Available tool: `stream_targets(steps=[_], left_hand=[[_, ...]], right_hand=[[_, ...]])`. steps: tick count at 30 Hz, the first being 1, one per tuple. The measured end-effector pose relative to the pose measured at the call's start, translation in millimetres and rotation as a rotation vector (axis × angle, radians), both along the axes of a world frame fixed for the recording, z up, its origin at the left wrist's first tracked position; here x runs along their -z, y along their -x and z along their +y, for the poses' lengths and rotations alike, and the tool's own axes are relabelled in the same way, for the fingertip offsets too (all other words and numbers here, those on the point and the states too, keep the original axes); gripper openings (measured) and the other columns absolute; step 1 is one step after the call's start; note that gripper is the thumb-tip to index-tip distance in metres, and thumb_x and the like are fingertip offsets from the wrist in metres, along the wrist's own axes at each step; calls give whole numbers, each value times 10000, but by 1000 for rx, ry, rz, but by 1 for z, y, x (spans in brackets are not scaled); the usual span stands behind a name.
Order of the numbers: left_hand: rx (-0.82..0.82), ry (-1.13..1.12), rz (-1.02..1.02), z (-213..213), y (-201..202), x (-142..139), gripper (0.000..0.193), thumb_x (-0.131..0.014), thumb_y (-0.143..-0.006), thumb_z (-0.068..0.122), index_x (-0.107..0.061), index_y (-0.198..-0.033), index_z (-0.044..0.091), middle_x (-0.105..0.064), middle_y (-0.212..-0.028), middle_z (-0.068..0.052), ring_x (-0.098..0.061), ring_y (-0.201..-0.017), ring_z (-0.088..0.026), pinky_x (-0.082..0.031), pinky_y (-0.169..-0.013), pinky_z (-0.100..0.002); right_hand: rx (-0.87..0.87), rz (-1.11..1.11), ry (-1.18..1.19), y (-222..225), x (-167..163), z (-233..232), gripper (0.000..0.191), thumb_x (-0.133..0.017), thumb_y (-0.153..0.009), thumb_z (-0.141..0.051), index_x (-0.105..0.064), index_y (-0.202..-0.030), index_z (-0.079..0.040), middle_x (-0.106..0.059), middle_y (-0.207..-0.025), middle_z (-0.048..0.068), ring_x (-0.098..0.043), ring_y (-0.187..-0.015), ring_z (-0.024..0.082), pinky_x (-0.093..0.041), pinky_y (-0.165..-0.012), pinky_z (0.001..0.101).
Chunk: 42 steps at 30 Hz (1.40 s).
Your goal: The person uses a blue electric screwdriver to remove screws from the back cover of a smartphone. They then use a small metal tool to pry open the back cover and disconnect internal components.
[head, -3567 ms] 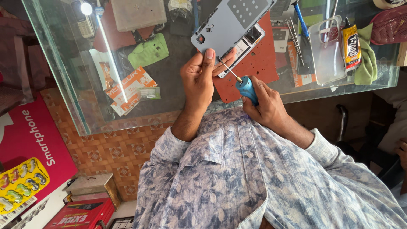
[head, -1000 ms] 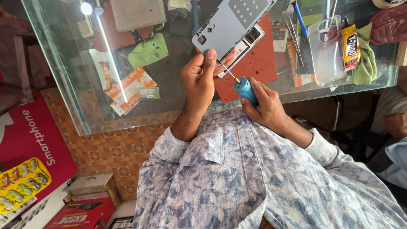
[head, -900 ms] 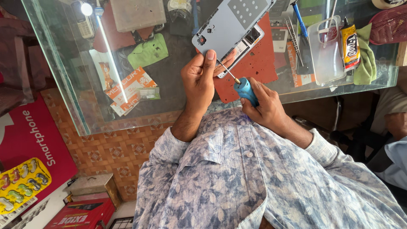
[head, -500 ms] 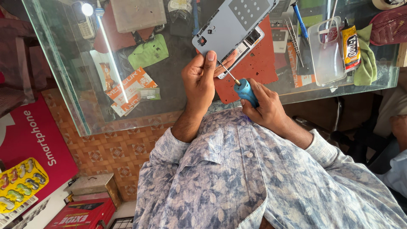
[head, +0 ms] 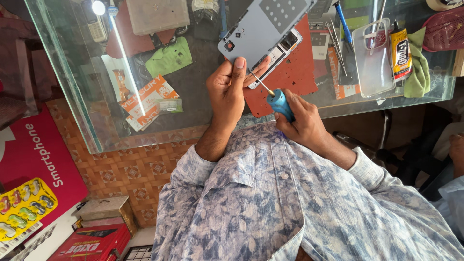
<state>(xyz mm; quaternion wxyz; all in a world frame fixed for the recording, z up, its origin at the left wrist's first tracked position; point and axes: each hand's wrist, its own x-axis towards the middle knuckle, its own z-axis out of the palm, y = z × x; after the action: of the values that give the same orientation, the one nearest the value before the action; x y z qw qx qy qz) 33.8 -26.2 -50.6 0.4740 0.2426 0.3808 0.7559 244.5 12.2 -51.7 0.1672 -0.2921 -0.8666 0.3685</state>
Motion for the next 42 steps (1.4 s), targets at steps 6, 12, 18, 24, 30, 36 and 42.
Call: stream_targets(steps=[6,12,18,24,30,36,42], left_hand=[[2,1,44,-1,0,6,320,-490,-1172,169,-575,-1038,-108,-736,-1118,-237,-739,-1182,-354,-641,-958,-380],[-8,0,29,-2,-1,4,322,-487,-1146,176,-603,-1084,-118,-706,-1148,-210,-724,-1163,-344,-643,-1025,-393],[-16,-26,46,-1,-1,6,318,-490,-1158,167,-592,-1035,-109,-706,-1124,-200,-726,-1174,-350,-601,-1015,-418],[-15,-7,57,-2,0,10,299,-474,-1131,164,-586,-1024,-91,-702,-1059,-149,-726,-1143,-325,-601,-993,-415],[-43,-25,72,-2,-3,19,311,-491,-1167,127,-554,-924,-56,-535,-861,-15,-692,-1025,-210,-622,-987,-422],[-55,-25,53,0,-3,17,307,-505,-1157,124,-536,-913,-59,-622,-928,-64,-746,-1116,-291,-621,-961,-429],[-24,8,46,-2,1,4,328,-477,-1149,161,-604,-1143,-142,-707,-1151,-195,-728,-1157,-326,-646,-1032,-416]], right_hand=[[-2,24,-16,1,-2,1,539,-670,-949,-62,-469,-1430,75,-666,-1015,241,-697,-739,308,-539,-616,420],[-1,33,-20,0,1,-1,544,-670,-957,-62,-459,-1437,80,-668,-1032,241,-707,-748,303,-547,-615,415],[-7,34,-36,-3,4,-1,565,-676,-958,-63,-445,-1452,83,-667,-1015,235,-708,-750,299,-548,-610,415],[-14,33,-37,-4,6,-1,568,-678,-950,-53,-450,-1451,89,-664,-962,216,-706,-735,281,-543,-599,416],[-24,27,-39,-3,7,0,558,-668,-954,-52,-451,-1449,88,-665,-963,214,-705,-722,269,-541,-583,404],[-15,36,-43,-3,5,0,550,-663,-953,-59,-451,-1442,77,-666,-996,221,-702,-725,277,-542,-592,402],[-11,26,-38,-3,2,1,547,-670,-954,-67,-463,-1440,74,-661,-987,221,-694,-737,294,-536,-618,419]])
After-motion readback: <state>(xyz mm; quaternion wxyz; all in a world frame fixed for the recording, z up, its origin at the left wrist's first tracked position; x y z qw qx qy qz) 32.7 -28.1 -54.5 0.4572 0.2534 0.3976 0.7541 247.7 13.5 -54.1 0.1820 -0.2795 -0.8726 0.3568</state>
